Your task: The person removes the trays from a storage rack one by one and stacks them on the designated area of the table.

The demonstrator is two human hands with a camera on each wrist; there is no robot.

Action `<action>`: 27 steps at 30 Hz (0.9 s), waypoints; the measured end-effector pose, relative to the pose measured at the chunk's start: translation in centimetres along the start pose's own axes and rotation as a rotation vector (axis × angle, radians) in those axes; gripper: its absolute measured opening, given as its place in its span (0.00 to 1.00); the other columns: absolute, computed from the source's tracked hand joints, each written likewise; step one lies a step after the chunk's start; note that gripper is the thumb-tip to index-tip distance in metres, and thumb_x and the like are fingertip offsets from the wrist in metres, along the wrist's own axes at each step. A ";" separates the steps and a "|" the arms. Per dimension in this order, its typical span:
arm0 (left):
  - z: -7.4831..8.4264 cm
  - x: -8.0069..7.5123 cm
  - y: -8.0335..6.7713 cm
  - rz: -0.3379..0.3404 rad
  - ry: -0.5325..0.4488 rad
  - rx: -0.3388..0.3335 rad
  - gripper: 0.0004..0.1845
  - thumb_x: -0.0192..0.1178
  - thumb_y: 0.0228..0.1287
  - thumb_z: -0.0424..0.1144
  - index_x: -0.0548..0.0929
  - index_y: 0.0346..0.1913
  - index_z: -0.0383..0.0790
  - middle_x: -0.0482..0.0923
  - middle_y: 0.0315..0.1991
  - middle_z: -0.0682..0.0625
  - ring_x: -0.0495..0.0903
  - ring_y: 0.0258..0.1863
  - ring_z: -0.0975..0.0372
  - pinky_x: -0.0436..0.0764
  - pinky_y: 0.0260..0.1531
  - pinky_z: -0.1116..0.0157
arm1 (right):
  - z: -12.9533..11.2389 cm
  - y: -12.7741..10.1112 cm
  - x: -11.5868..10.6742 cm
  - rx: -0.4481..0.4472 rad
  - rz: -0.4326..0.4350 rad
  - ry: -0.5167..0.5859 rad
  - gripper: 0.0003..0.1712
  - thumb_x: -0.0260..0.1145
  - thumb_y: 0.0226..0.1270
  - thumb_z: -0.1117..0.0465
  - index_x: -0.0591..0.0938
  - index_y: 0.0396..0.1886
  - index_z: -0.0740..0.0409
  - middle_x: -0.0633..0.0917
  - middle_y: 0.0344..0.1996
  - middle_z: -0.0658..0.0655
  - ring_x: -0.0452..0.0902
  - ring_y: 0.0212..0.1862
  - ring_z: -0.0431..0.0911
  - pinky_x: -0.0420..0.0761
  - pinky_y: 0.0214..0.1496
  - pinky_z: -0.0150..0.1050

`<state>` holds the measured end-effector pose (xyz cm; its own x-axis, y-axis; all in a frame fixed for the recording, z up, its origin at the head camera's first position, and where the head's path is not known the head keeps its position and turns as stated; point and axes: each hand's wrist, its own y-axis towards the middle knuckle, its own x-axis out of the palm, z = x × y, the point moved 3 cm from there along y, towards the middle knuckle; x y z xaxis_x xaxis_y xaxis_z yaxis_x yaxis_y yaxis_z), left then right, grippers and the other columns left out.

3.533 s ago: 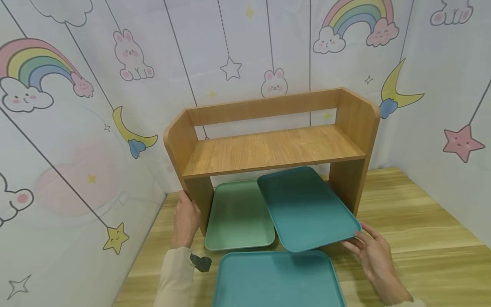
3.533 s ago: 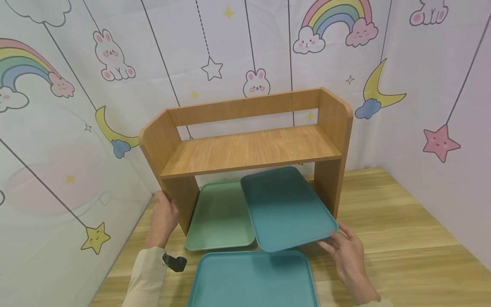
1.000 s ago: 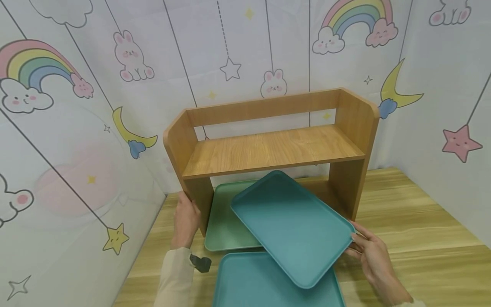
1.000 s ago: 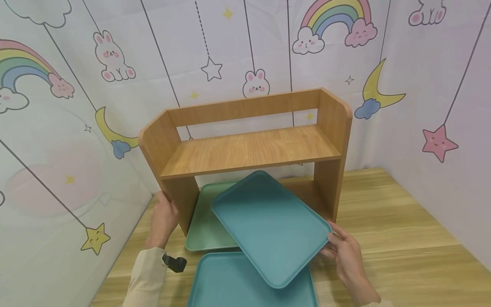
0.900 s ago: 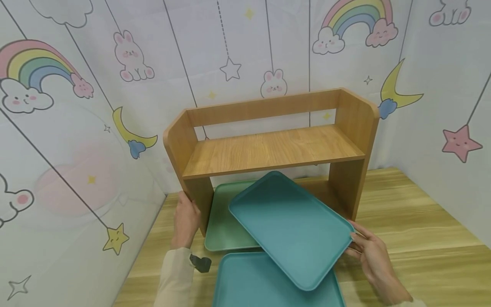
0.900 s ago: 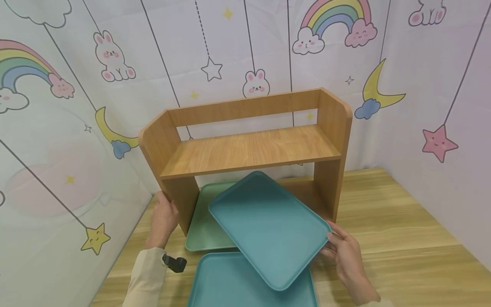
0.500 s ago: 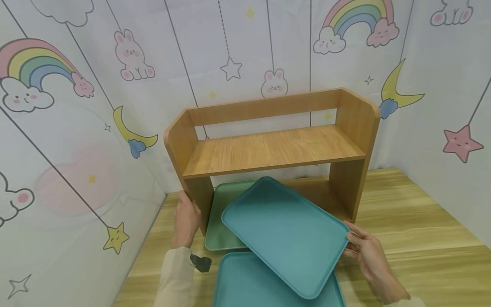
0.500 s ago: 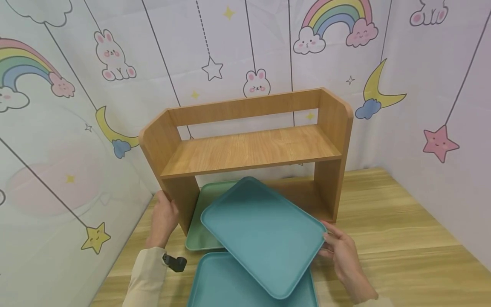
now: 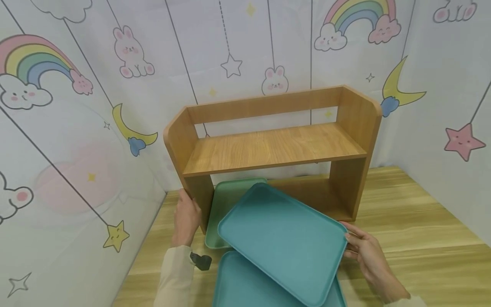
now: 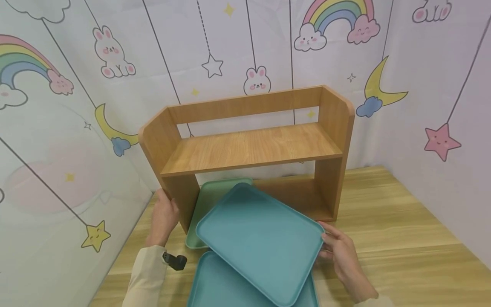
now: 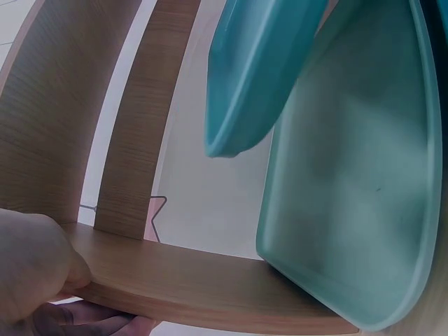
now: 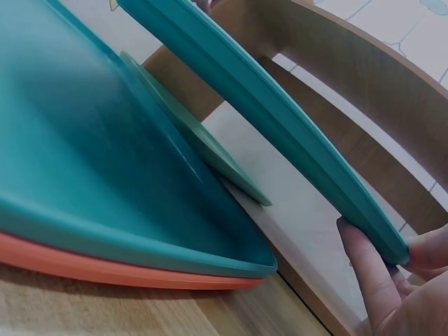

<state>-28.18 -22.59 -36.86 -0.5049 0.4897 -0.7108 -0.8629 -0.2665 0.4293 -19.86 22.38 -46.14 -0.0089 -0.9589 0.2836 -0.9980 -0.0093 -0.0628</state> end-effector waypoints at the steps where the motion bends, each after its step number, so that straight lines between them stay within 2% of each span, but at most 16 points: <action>1: 0.0 0.0 0.0 -0.001 0.000 0.001 0.14 0.42 0.71 0.33 0.61 0.54 0.26 0.75 0.45 0.24 0.78 0.42 0.34 0.76 0.39 0.42 | 0.0 0.0 0.0 0.003 0.000 -0.002 0.16 0.55 0.72 0.62 0.81 0.51 0.38 0.87 0.38 0.44 0.84 0.39 0.40 0.83 0.39 0.35; 14: 0.0 -0.1 -0.1 0.007 0.002 0.002 0.14 0.43 0.71 0.32 0.61 0.53 0.26 0.75 0.43 0.24 0.78 0.42 0.34 0.75 0.39 0.42 | 0.2 0.0 0.2 0.009 -0.011 -0.037 0.18 0.56 0.72 0.62 0.79 0.57 0.47 0.87 0.37 0.45 0.84 0.36 0.40 0.83 0.35 0.35; 21: 0.0 -0.1 0.0 -0.006 0.002 -0.005 0.14 0.43 0.71 0.32 0.61 0.54 0.26 0.75 0.45 0.25 0.78 0.44 0.35 0.76 0.40 0.43 | 0.2 0.0 0.4 0.010 -0.044 -0.073 0.21 0.55 0.72 0.62 0.75 0.62 0.56 0.87 0.39 0.45 0.85 0.37 0.41 0.83 0.36 0.37; 27: 0.0 0.0 0.0 0.002 0.000 0.011 0.14 0.43 0.71 0.32 0.61 0.53 0.26 0.75 0.45 0.25 0.78 0.43 0.35 0.76 0.40 0.43 | 0.3 0.1 0.4 0.033 -0.040 -0.122 0.21 0.56 0.71 0.61 0.75 0.62 0.54 0.86 0.38 0.44 0.84 0.37 0.40 0.83 0.37 0.38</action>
<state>-28.18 -22.57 -36.84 -0.5070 0.4893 -0.7096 -0.8614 -0.2587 0.4371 -19.98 21.91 -46.36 0.0406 -0.9849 0.1685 -0.9948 -0.0556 -0.0854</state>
